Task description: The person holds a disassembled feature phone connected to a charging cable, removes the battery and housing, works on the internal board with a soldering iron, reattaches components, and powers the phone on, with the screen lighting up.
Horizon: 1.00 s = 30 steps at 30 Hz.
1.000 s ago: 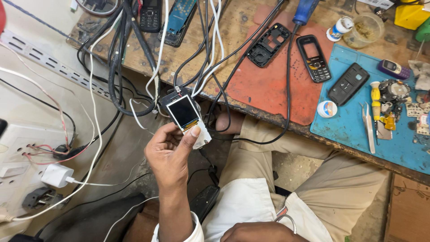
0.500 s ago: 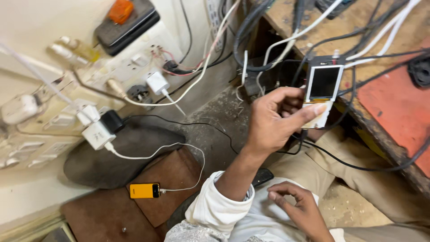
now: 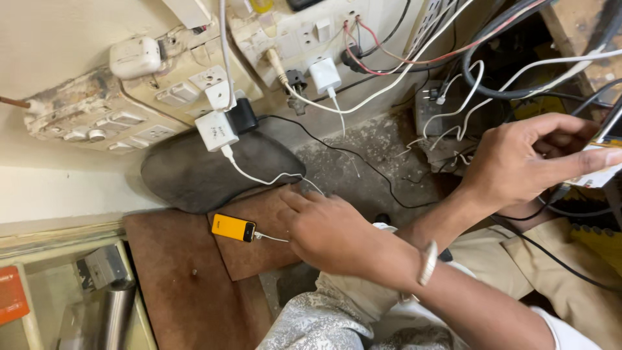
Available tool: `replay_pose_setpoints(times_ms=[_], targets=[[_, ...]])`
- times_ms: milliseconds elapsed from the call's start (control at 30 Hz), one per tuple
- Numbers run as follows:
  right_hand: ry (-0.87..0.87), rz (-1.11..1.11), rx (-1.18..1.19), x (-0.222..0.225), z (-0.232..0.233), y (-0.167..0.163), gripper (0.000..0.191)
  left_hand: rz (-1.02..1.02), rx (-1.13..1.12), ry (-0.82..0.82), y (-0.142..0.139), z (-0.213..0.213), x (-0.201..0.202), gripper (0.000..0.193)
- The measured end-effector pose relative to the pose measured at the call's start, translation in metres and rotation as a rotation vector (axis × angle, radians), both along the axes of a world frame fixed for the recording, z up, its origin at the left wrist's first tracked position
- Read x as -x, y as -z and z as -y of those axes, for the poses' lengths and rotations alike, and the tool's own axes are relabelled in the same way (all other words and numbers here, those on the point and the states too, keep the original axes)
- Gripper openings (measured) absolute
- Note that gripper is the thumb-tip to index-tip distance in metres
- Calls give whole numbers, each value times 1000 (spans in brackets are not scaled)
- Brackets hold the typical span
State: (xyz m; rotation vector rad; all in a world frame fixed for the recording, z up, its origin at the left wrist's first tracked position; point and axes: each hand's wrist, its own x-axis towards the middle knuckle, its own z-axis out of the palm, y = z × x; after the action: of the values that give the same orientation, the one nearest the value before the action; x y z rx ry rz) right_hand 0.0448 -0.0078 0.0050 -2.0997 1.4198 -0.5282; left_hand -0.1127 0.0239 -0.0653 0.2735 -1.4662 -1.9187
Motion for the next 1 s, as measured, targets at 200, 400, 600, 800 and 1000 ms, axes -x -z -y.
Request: replay_pose_setpoints(times_ms=[200,400,600,800,1000], targets=[[6,-151,-104,-56,96,46,30,-50,-82,47,-12,25,-30,38],[15,-71,-172,-65,148,79,32,-109,-186,102,-15,66,-56,42],[23,44,-174,-72,175,93,47,-154,-223,116,-12,82,-70,45],[145,0,-142,-84,182,84,33,-155,-199,108,-13,90,-83,48],[252,-54,-116,-102,188,70,27,-240,-279,126,-19,91,-97,49]])
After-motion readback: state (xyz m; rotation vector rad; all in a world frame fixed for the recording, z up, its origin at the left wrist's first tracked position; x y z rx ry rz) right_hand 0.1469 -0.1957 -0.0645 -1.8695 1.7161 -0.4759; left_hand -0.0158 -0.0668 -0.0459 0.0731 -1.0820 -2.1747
